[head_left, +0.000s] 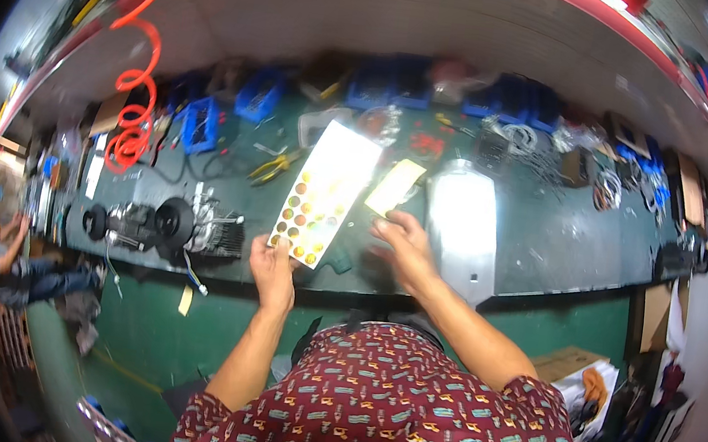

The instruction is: The person unpacks a white plastic housing and a metal heatsink from packaging. They apply a sticker to the housing, then use a cordless drill to fasten the heatsink to the housing. The person also handles a small black component and a plastic bag of parts.

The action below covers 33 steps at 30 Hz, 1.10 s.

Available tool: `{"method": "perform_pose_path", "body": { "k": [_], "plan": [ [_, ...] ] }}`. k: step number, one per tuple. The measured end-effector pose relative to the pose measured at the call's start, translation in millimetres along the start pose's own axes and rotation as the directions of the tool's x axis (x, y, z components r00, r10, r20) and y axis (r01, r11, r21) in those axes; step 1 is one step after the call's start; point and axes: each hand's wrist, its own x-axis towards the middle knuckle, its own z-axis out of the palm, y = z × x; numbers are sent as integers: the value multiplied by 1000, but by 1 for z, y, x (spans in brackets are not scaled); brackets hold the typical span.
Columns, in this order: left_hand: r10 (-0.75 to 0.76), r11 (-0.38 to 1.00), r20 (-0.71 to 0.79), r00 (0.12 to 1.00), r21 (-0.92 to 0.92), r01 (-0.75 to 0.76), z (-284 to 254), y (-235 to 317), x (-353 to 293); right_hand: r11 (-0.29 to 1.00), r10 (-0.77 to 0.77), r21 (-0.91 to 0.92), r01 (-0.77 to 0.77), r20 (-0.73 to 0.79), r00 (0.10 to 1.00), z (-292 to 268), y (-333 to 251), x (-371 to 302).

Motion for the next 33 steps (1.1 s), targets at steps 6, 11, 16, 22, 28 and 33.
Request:
{"method": "perform_pose_path", "body": {
  "k": [6, 11, 16, 22, 28, 33],
  "plan": [
    [-342, 935, 425, 838, 248, 256, 32, 4, -28, 965, -252, -104, 240, -118, 960, 2, -35, 2],
    [-425, 876, 640, 640, 113, 468, 91, 15, -6, 928, -287, -230, 293, 59, 956, -41, -41, -23],
    [-488, 855, 606, 628, 186, 484, 134, -5, -10, 886, -299, -346, 310, 87, 950, -64, -52, -44],
    [-449, 893, 586, 675, 286, 347, 177, -16, -41, 535, -605, -666, 519, 127, 786, -100, -76, -62],
    [-439, 895, 569, 695, 347, 281, 211, -24, -67, 681, -537, -527, 508, 111, 836, -138, -93, -71],
    [-453, 881, 541, 709, 396, 260, 241, -15, -88, 732, -490, -489, 475, 108, 865, -168, -98, -68]
  ]
}}
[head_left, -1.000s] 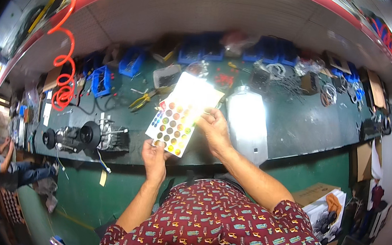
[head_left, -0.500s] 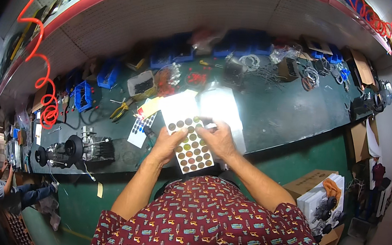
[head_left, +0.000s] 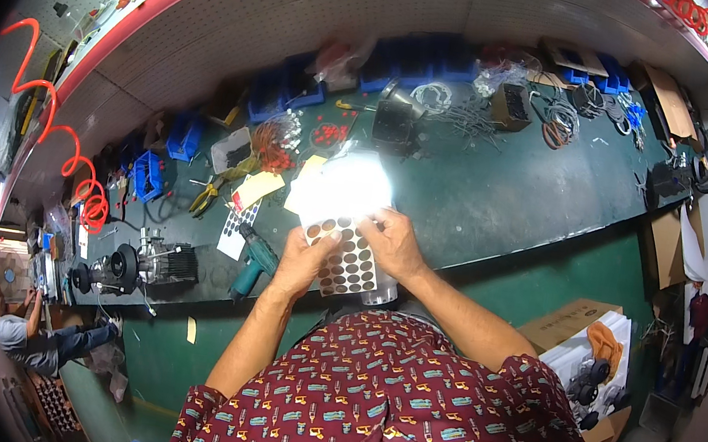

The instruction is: The person unpacks a white plastic housing and a metal heatsink from packaging. They apply a sticker to the housing, then use a cordless drill to fasten the heatsink to the housing. The person also handles a small black component and a plastic bag of parts.

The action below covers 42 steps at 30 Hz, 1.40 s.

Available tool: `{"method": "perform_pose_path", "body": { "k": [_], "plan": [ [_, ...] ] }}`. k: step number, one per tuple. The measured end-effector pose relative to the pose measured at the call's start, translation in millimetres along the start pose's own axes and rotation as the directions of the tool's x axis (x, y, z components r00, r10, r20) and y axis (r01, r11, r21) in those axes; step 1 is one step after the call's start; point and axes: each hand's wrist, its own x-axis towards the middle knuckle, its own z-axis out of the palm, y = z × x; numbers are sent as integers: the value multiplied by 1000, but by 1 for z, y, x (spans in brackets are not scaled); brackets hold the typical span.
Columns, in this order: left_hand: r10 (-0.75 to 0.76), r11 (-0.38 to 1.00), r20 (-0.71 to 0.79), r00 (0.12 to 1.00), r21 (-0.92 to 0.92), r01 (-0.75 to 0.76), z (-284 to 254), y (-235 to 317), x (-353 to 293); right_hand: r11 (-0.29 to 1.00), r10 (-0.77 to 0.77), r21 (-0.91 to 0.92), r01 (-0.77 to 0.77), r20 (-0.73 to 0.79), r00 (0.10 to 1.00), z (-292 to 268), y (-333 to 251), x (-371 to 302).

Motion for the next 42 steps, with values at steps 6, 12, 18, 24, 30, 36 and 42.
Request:
{"method": "perform_pose_path", "body": {
  "k": [6, 12, 18, 24, 30, 36, 42],
  "plan": [
    [78, 991, -44, 996, 111, -73, 19, -8, 2, 989, -147, 2, 147, 45, 988, -17, 6, 1],
    [55, 996, -65, 996, 77, -50, 24, -8, 0, 985, 89, 138, -102, 104, 991, -26, 7, 3],
    [39, 998, -86, 996, -53, -44, 25, -4, 4, 858, 265, 448, -251, 32, 964, -18, 36, 10],
    [172, 978, -244, 954, 157, -136, 8, -13, 15, 977, 41, 213, -33, -34, 999, -24, 15, 15],
    [60, 998, -153, 986, 25, -57, 11, -6, 21, 991, -135, 27, 134, 80, 988, -12, 7, 10],
    [41, 998, -177, 983, 45, -34, 4, -9, 20, 984, -154, -73, 164, 121, 981, -2, 4, 7],
    [111, 989, -142, 984, 112, -95, 3, 2, 12, 973, 164, 159, -169, 43, 985, 5, 15, 17]
  ]
}}
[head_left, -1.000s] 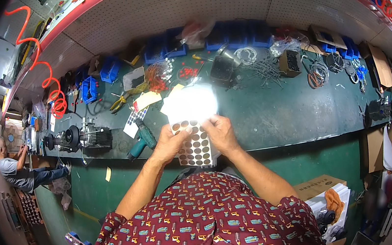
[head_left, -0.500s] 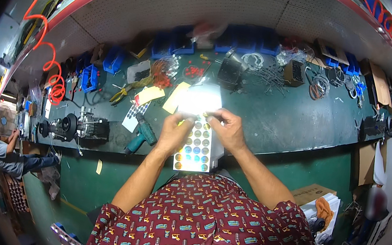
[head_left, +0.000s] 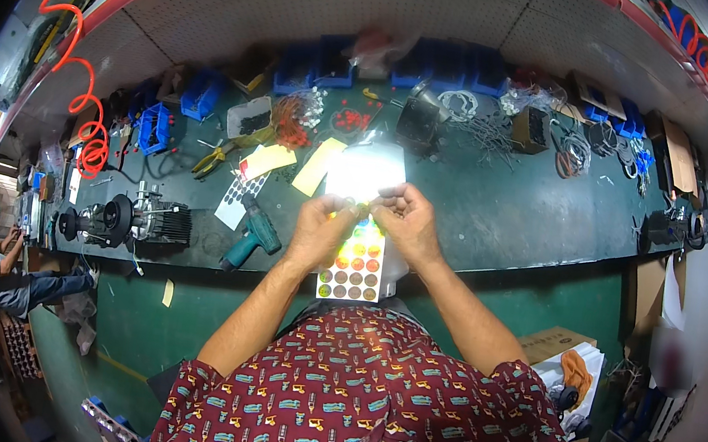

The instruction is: The person unpacks a white plastic housing and a metal heatsink from packaging. They apply a sticker to the housing, then use a cordless drill to fasten the heatsink to the housing. The person also handles a small black component and a plastic bag of parts.

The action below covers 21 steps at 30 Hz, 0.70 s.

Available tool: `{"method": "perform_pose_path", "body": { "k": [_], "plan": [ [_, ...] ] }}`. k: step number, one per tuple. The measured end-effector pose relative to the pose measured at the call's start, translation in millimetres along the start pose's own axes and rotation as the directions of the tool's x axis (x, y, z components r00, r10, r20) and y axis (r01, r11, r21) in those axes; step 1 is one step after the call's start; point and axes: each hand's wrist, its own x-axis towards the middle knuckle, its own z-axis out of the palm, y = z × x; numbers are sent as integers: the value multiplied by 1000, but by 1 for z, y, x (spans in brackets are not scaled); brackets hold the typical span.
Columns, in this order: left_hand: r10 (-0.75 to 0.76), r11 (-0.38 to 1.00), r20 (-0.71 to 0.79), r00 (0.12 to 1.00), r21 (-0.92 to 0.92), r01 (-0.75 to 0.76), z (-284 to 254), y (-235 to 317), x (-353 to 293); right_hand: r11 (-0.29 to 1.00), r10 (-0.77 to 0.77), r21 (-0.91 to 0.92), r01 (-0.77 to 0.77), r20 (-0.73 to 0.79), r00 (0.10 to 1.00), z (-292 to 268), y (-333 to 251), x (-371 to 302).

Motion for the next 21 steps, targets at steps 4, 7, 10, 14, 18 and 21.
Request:
{"method": "perform_pose_path", "body": {
  "k": [4, 7, 10, 14, 18, 21],
  "plan": [
    [13, 997, 32, 999, 71, -15, -8, -9, 3, 998, 58, -39, -56, 48, 997, 1, 1, 3],
    [-101, 985, 30, 994, 145, 96, -11, -4, 0, 993, 115, 1, -115, 30, 993, -1, 4, 5],
    [130, 968, -84, 988, 227, -108, -36, -30, 4, 967, 240, 127, -221, -156, 958, -10, 15, 7],
    [25, 996, -301, 953, 94, 4, -78, -46, -7, 967, 247, 6, -253, -238, 939, -29, 60, -3],
    [19, 996, -348, 937, 91, 13, -98, -66, -20, 961, 184, -152, -230, -269, 945, -27, 92, -8],
    [-15, 996, -346, 938, 79, 45, -100, -74, -27, 946, 167, -225, -232, -276, 947, -26, 95, -10]
  ]
}}
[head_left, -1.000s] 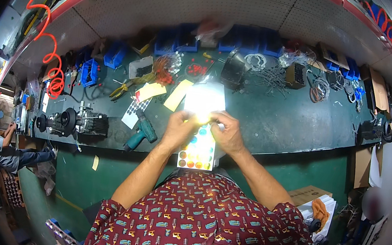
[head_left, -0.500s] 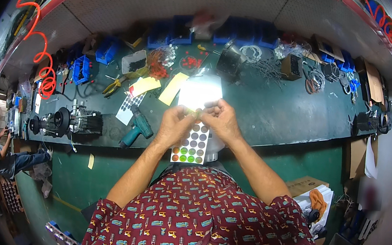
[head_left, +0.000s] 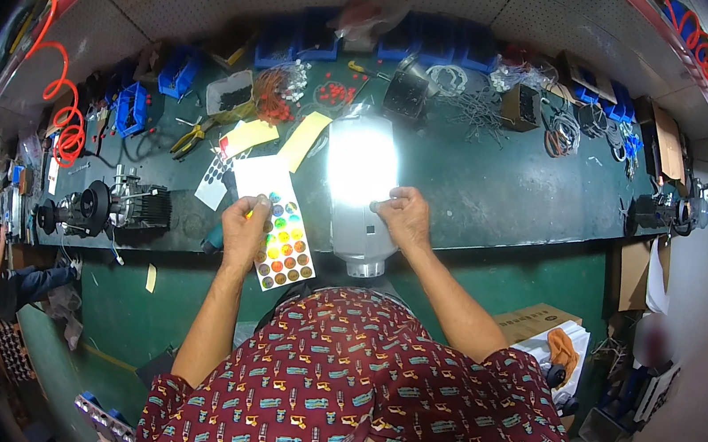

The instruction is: The person unpacks a white plastic housing and a metal heatsink from packaging. They apply a sticker to the housing, then use a cordless drill to fasten the heatsink to the housing. The person also handles a small black component and a plastic bag of parts.

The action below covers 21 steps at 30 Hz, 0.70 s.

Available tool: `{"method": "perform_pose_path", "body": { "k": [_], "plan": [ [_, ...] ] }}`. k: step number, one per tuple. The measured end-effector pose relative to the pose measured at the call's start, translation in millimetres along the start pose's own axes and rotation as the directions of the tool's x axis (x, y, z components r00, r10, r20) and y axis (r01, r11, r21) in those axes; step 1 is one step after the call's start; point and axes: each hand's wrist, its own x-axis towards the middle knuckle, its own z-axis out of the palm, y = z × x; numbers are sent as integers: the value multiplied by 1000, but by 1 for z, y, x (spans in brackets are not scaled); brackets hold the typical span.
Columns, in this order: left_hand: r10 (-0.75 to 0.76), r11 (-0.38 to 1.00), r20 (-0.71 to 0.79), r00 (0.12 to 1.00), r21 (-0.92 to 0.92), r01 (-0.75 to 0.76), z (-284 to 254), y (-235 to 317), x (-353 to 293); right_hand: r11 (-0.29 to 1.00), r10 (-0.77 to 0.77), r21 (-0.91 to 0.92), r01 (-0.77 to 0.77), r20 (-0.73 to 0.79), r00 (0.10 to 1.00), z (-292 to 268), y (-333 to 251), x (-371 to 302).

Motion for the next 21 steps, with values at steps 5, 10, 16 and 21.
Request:
{"method": "perform_pose_path", "body": {
  "k": [5, 10, 16, 21],
  "plan": [
    [-32, 999, -3, 999, -17, 32, 0, -8, -5, 995, -16, -96, 14, -16, 1000, 2, -2, -6],
    [-15, 1000, 19, 1000, 9, 15, 3, -10, -5, 988, -83, -138, 70, -88, 993, 7, 18, -2],
    [-69, 998, 26, 997, 6, 68, 2, -11, -7, 986, -83, -155, 67, -95, 992, 8, 8, -9],
    [-33, 999, 25, 999, -7, 33, 2, -12, -9, 975, -65, -218, 39, -112, 992, 9, -5, -15]
  ]
}}
